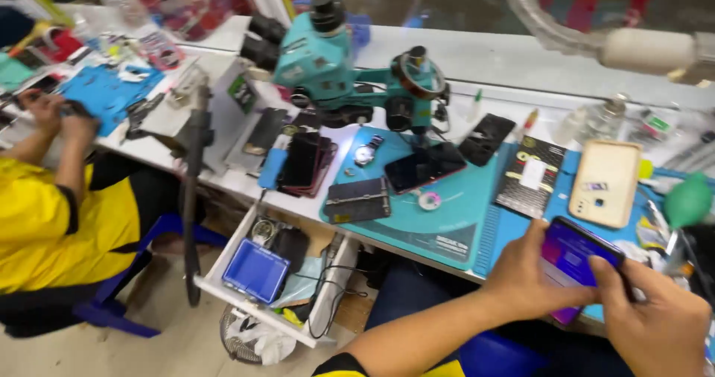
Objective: Disassembling and inspecting a mobile phone at a repair station, including prying the case and checking internal components.
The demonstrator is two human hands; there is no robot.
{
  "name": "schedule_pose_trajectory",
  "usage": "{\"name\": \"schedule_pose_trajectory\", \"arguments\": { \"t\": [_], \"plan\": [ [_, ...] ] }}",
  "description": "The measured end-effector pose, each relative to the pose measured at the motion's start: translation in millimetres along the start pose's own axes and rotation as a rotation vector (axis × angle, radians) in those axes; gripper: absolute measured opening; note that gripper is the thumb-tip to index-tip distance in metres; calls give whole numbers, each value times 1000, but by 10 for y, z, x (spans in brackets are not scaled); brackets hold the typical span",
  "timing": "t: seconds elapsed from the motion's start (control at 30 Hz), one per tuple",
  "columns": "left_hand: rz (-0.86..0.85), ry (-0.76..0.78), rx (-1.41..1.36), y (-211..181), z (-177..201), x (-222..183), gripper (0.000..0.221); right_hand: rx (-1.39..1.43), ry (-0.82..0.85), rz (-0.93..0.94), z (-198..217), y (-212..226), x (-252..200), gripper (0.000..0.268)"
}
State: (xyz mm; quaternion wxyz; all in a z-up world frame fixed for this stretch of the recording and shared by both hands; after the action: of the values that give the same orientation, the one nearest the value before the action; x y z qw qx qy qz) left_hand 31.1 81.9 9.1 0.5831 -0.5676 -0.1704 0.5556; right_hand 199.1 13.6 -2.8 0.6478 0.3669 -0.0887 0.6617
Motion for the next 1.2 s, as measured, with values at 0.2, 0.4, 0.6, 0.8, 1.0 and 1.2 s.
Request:
{"name": "schedule_pose_trajectory", "arguments": {
  "t": [0.2,0.4,0.6,0.8,1.0,1.2],
  "plan": [
    [-80,31,-76,-92,-52,-82,104,262,-115,21,-283,-349,-59,27],
    [2,170,-142,-132,-107,-128,101,76,-133,120,-504,-663,-227,21],
    [-139,55,-33,-26,-141,113,100,-154,174,-72,-10,-28,213,49],
    [-729,-99,-147,-105,-178,254,86,227,-10,134,300,426,540,12],
    [-195,417,-1035,32,-455,442,104,420,-404,-118,278,141,129,9],
    [49,332,-1322,562,-629,896,38,136,-174,134,85,494,227,13]
  ]
}}
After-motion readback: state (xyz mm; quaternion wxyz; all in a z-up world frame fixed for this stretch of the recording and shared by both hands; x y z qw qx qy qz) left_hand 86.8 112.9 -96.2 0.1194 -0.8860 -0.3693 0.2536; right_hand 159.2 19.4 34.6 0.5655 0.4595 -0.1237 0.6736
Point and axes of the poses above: each hand's wrist, its own x-axis towards the middle knuckle, its own z-axis out of the back of the hand, y = z × x, the point moved 10 cm from there along x, towards the middle knuckle, and after that the axes turned 13 degrees about z, right-handed, at the moved point
